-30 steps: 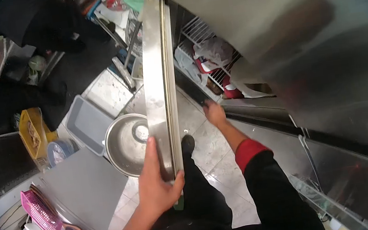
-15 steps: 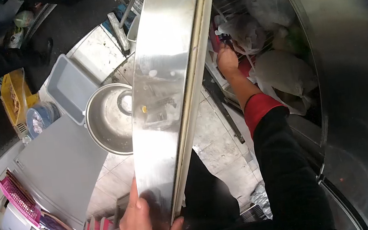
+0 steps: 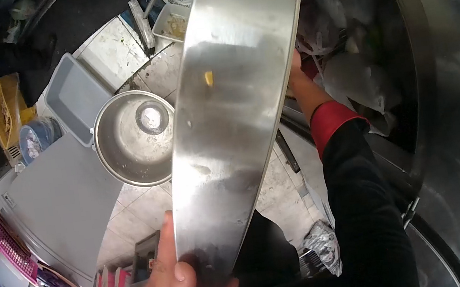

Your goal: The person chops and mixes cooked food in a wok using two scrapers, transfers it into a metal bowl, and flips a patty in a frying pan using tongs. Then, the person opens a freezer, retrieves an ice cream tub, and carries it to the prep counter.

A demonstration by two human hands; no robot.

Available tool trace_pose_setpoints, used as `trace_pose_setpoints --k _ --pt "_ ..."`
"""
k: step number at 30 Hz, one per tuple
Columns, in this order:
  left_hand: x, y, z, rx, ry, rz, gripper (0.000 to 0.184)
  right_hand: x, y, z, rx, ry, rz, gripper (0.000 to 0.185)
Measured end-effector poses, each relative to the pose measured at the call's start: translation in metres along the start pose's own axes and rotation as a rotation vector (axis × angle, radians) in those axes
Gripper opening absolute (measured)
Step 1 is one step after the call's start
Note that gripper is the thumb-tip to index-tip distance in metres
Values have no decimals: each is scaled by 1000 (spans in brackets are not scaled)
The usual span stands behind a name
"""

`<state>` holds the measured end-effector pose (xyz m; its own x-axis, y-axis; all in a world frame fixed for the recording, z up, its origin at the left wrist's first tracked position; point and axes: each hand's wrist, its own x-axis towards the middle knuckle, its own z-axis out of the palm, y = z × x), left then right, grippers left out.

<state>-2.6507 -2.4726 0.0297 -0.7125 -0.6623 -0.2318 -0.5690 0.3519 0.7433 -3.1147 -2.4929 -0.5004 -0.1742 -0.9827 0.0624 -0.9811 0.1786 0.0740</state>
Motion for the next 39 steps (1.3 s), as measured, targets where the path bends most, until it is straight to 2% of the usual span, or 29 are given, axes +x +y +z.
trace_pose_setpoints --k 1,2,4,6,8,10,11,13,14,16,18,20,26,27,29,33,36,38,39 --pt "0 0 0 -4 -1 0 106 -2 8 17 5 -5 -28 21" --pt "0 0 0 -9 -1 2 107 -4 4 4 2 -9 -25 21" --pt "1 0 0 -25 -3 -2 108 5 -15 -54 72 -310 176 20" --pt "1 1 1 -42 0 -4 108 11 -27 -94 105 -313 220 20" --pt "0 4 0 -12 -11 -30 109 8 -24 -100 143 -318 264 20" --pt "0 3 -1 -32 -20 -33 110 8 -13 -93 272 -406 296 38" --pt "0 3 -1 -48 -28 -35 111 5 -14 -101 269 -408 294 38" --pt "0 3 -1 -35 -32 -32 111 0 -19 -123 139 -494 288 59" --pt "0 2 -1 -18 -37 -29 111 -8 -12 -112 139 -495 286 59" --pt "0 2 -1 -30 -39 -35 111 -31 11 -78 254 -275 175 71" --pt "1 2 -2 -41 -41 -38 112 -38 15 -77 299 -363 227 68" --pt "1 1 -2 -63 -40 -43 112 -48 30 -53 -3 -296 -37 66" --pt "2 2 -2 -58 -19 -27 113 -51 34 -21 -4 -248 -31 58" --pt "2 2 -2 -56 -20 -24 113 -49 21 -44 -4 -246 -28 58" --pt "2 4 -3 -29 -32 -46 114 -43 -20 -114 190 -255 256 57" --pt "1 3 -2 -31 -45 -61 115 -53 -29 -120 207 -195 296 59" --pt "3 0 -1 -48 -35 -3 115 -56 -39 -126 185 -211 423 63" --pt "-2 4 2 -12 -17 -36 115 -52 -40 -114 195 98 199 66" --pt "-7 5 3 -15 -22 -84 117 -39 -42 -116 213 182 104 66"
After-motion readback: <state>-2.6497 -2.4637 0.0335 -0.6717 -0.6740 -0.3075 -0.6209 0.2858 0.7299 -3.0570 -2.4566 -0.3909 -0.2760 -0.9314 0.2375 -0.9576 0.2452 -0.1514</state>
